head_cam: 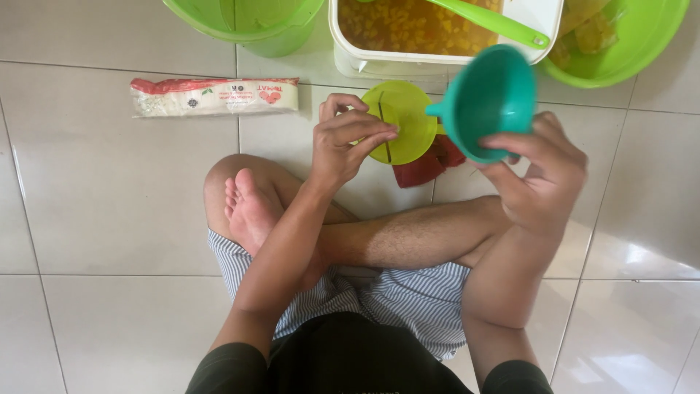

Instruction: The person fills small plastic bags with a liquid mixture containing corn, using a funnel and a ladle, and then ties the bags closed by hand.

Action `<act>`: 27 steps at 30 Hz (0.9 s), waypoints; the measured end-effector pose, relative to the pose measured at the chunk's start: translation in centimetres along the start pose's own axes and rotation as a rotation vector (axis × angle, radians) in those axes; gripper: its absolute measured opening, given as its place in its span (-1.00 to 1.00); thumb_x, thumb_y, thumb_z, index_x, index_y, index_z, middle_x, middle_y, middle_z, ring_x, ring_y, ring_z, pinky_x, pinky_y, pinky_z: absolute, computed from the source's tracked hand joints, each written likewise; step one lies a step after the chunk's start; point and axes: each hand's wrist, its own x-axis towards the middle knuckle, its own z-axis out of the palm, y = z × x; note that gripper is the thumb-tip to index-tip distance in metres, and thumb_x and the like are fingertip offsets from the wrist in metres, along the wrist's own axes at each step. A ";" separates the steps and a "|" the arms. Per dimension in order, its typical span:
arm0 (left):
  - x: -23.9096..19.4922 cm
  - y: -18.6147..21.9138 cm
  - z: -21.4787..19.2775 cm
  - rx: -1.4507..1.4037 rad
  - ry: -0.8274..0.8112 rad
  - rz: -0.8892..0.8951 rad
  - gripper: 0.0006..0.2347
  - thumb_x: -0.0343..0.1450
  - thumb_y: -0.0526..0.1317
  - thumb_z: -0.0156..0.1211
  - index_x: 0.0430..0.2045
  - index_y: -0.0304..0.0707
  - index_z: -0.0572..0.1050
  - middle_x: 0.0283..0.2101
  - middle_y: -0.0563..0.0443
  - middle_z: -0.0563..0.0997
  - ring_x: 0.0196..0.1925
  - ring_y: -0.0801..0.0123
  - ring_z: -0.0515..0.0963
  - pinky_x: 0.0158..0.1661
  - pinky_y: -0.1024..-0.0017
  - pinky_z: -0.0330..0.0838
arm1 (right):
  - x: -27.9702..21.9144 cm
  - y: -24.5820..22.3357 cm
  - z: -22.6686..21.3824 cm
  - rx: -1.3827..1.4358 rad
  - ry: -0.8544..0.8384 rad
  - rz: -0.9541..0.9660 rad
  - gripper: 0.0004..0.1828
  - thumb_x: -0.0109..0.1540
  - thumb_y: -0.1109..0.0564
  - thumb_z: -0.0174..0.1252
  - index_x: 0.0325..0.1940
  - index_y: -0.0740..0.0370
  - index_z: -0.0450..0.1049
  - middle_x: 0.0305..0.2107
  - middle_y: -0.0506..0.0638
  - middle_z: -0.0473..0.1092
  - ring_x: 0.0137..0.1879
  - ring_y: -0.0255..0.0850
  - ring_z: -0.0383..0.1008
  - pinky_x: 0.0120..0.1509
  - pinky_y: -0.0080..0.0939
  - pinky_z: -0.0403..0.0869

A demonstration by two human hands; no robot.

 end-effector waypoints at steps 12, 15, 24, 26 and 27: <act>1.8 5.0 -2.6 -0.026 0.063 0.083 -0.95 0.41 -0.23 0.38 -0.33 -0.09 0.70 -0.29 0.15 0.71 -0.05 0.23 0.43 0.04 0.45 0.33 | 1.3 3.2 5.2 -0.142 -0.424 0.111 -0.88 0.30 0.07 0.37 -0.10 0.06 0.66 -0.44 -0.10 0.40 -0.19 -0.13 0.29 0.01 -0.18 0.32; 3.3 7.6 -3.9 -0.059 0.101 0.131 -0.95 0.40 -0.26 0.38 -0.34 -0.14 0.69 -0.27 0.10 0.72 -0.04 0.23 0.44 0.02 0.44 0.36 | 0.9 2.4 5.0 -0.146 -0.443 0.136 -0.87 0.31 0.05 0.34 -0.07 0.02 0.67 -0.51 -0.11 0.25 -0.22 -0.13 0.26 0.00 -0.17 0.31; 7.4 14.1 -5.5 0.038 0.101 0.109 -0.97 0.42 -0.30 0.41 -0.34 -0.19 0.70 -0.32 0.10 0.68 -0.06 0.23 0.40 -0.02 0.45 0.34 | -2.3 -0.2 8.4 -0.454 -0.396 0.366 -0.63 0.25 -0.27 0.27 0.09 -0.21 0.64 -0.27 -0.06 0.51 -0.10 -0.03 0.46 -0.08 -0.01 0.41; 7.4 14.1 -5.1 0.028 0.075 0.105 -0.98 0.43 -0.30 0.39 -0.34 -0.18 0.69 -0.31 0.11 0.70 -0.04 0.25 0.42 0.03 0.45 0.32 | -0.2 -3.0 7.8 -0.439 -0.534 0.493 -0.46 0.25 -0.31 0.18 0.30 -0.28 0.42 -0.21 -0.03 0.51 -0.08 0.00 0.44 -0.08 0.04 0.40; 7.4 14.0 -4.9 0.019 0.052 0.100 -0.98 0.43 -0.29 0.37 -0.34 -0.17 0.69 -0.30 0.11 0.71 -0.03 0.26 0.43 0.07 0.44 0.30 | 0.8 -4.4 7.5 -0.420 -0.676 0.617 -0.26 0.25 -0.35 0.09 0.52 -0.34 0.20 -0.16 -0.01 0.51 -0.06 0.04 0.43 -0.08 0.09 0.39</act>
